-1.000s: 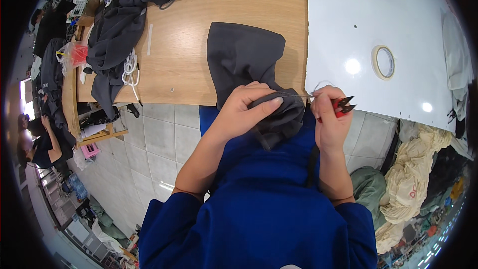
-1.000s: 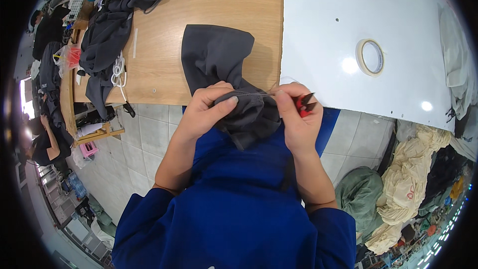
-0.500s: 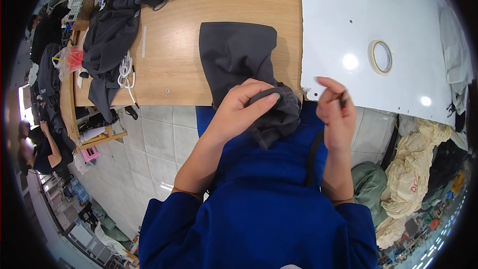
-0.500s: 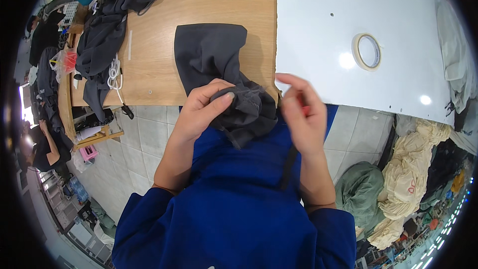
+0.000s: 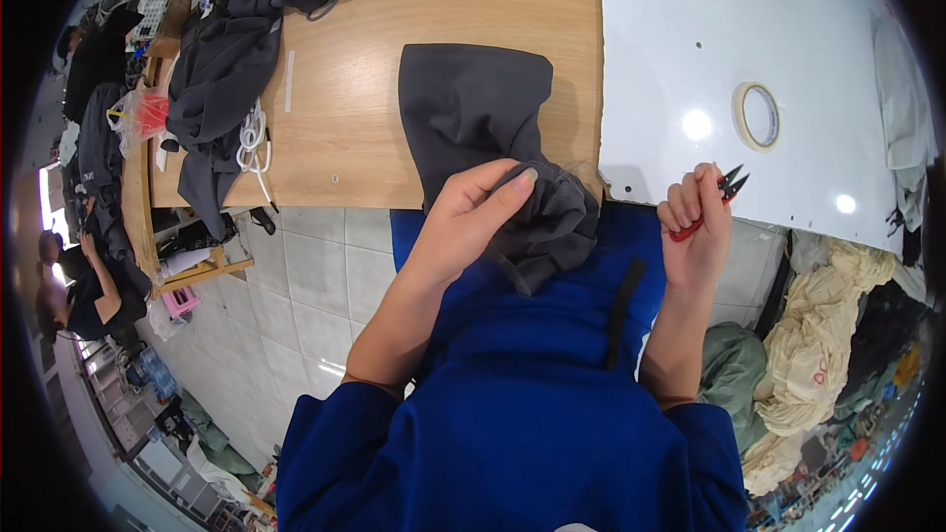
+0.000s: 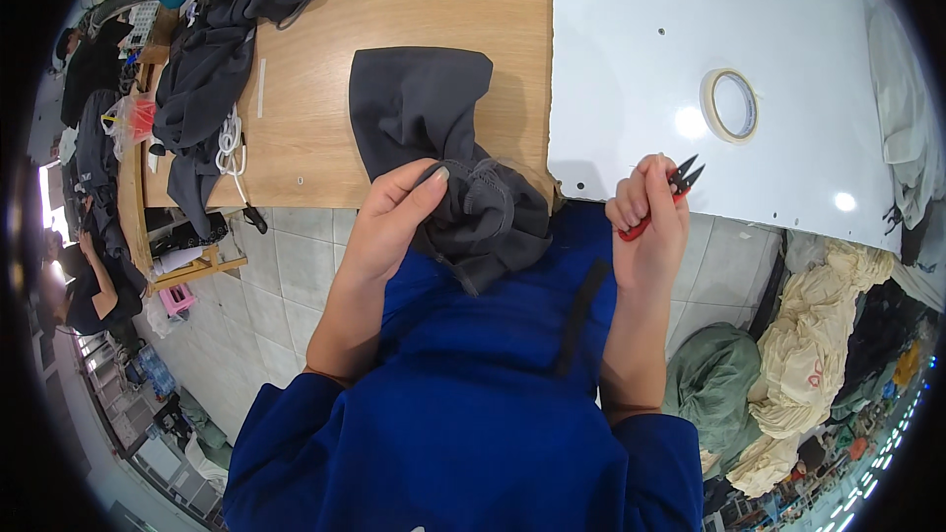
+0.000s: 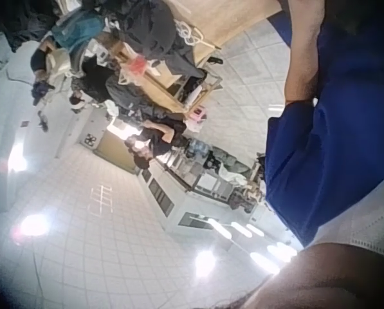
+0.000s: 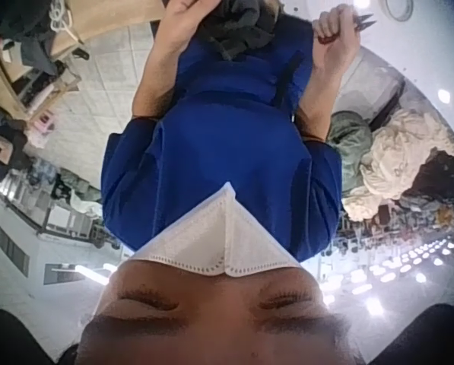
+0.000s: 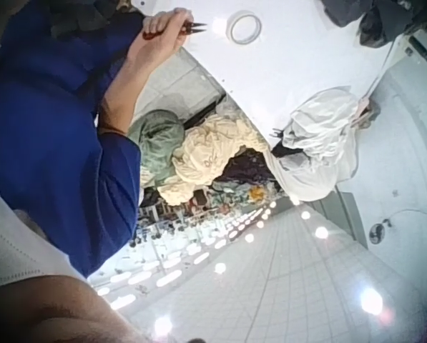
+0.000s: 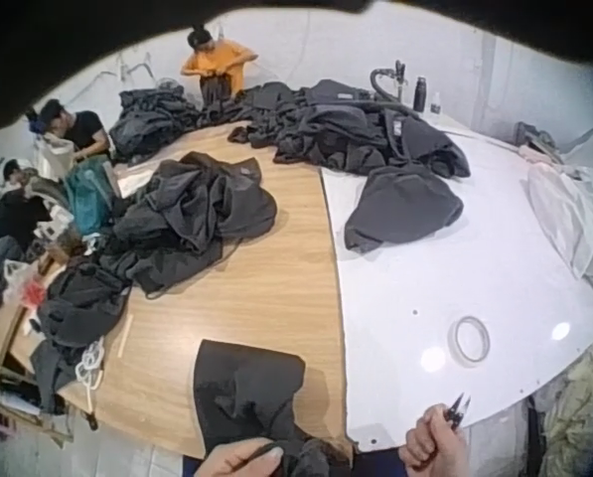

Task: Trim loose threads from a pair of trousers using a handheld thread cutter.

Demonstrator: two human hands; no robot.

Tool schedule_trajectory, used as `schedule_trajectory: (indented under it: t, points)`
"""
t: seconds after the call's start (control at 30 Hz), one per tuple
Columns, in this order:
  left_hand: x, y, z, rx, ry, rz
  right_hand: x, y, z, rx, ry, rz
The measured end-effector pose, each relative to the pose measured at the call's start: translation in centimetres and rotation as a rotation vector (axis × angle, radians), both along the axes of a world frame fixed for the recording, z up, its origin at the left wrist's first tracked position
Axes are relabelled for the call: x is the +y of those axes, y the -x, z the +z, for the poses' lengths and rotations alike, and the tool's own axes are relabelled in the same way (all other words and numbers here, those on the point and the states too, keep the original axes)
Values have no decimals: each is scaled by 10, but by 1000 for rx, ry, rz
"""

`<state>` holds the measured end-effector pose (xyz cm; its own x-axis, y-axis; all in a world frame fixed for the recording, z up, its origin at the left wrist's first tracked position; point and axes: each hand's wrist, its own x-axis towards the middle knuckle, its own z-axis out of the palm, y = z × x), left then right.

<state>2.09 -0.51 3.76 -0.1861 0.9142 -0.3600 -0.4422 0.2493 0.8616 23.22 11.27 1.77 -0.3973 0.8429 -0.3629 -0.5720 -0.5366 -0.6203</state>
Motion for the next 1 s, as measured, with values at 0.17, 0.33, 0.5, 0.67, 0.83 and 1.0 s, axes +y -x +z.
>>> schedule_trajectory:
  t: [0.17, 0.33, 0.5, 0.67, 0.83, 1.0]
  points:
    - [9, -4, 5, 65, 26, -26, -19, 4, 8, -252, -354, 68]
    - [12, -6, -1, 277, -25, -96, -27, 41, 33, -748, -920, 340]
    - [10, -3, 1, 340, -35, -109, -25, 42, 31, -888, -1062, 348]
    - [13, 1, 2, 473, 39, -207, -28, 30, 31, -776, -959, 436]
    - [21, 4, -2, 584, 57, -68, -32, 20, 38, -720, -836, 555]
    - [40, 23, -19, 1229, -118, 271, -34, 10, 41, -517, -528, 653]
